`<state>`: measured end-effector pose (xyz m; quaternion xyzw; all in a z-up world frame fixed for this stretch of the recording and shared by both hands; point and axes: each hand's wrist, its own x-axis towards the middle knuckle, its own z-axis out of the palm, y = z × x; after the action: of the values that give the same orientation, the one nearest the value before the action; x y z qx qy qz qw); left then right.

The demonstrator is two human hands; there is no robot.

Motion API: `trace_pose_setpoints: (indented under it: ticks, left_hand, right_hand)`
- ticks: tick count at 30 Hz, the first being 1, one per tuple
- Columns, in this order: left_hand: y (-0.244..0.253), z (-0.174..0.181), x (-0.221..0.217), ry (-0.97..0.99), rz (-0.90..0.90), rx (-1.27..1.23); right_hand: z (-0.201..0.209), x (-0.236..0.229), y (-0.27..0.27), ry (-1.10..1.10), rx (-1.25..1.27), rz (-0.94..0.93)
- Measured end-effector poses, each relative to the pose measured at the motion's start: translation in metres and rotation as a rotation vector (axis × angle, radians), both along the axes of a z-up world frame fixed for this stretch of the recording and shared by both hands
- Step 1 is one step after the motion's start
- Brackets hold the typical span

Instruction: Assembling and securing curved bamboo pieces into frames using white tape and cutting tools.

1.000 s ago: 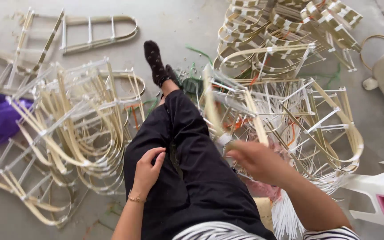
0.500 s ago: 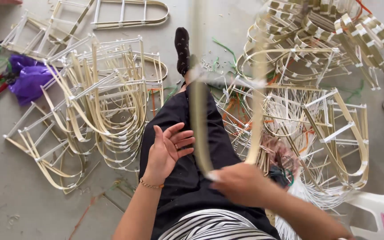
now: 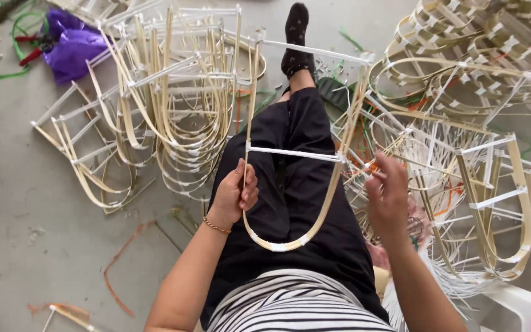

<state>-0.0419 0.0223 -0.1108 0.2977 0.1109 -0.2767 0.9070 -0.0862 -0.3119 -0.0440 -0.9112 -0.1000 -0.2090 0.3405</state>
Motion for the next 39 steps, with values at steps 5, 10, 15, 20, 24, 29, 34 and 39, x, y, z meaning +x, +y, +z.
trace_pose_setpoints:
  ticks: [5,10,15,20,24,29,34,39]
  left_hand:
    - [-0.005,-0.013,-0.016,-0.030,-0.072,-0.106]
    - [-0.001,-0.018,-0.023,-0.089,-0.090,-0.111]
    - [-0.002,0.003,-0.017,-0.197,-0.060,0.065]
    - [0.006,0.014,-0.005,-0.281,0.011,0.197]
    - [0.020,0.006,-0.003,-0.301,0.029,0.195]
    - [0.026,0.003,-0.005,-0.275,0.024,0.283]
    - [0.020,0.007,-0.006,-0.242,0.003,0.397]
    - [0.017,0.006,-0.006,-0.227,-0.012,0.484]
  right_hand:
    - [-0.031,0.016,-0.008,0.782,1.080,0.134]
    - [-0.035,0.005,-0.006,0.944,0.875,0.201]
    - [-0.020,-0.008,-0.006,0.856,0.848,0.297]
    - [0.059,-0.015,0.034,0.616,0.389,0.317]
    - [0.062,-0.023,0.050,0.544,0.300,0.393]
    - [0.067,-0.025,0.060,0.455,0.248,0.457]
    - [0.064,-0.026,0.057,0.479,0.255,0.450]
    - [0.062,-0.025,0.053,0.497,0.246,0.413]
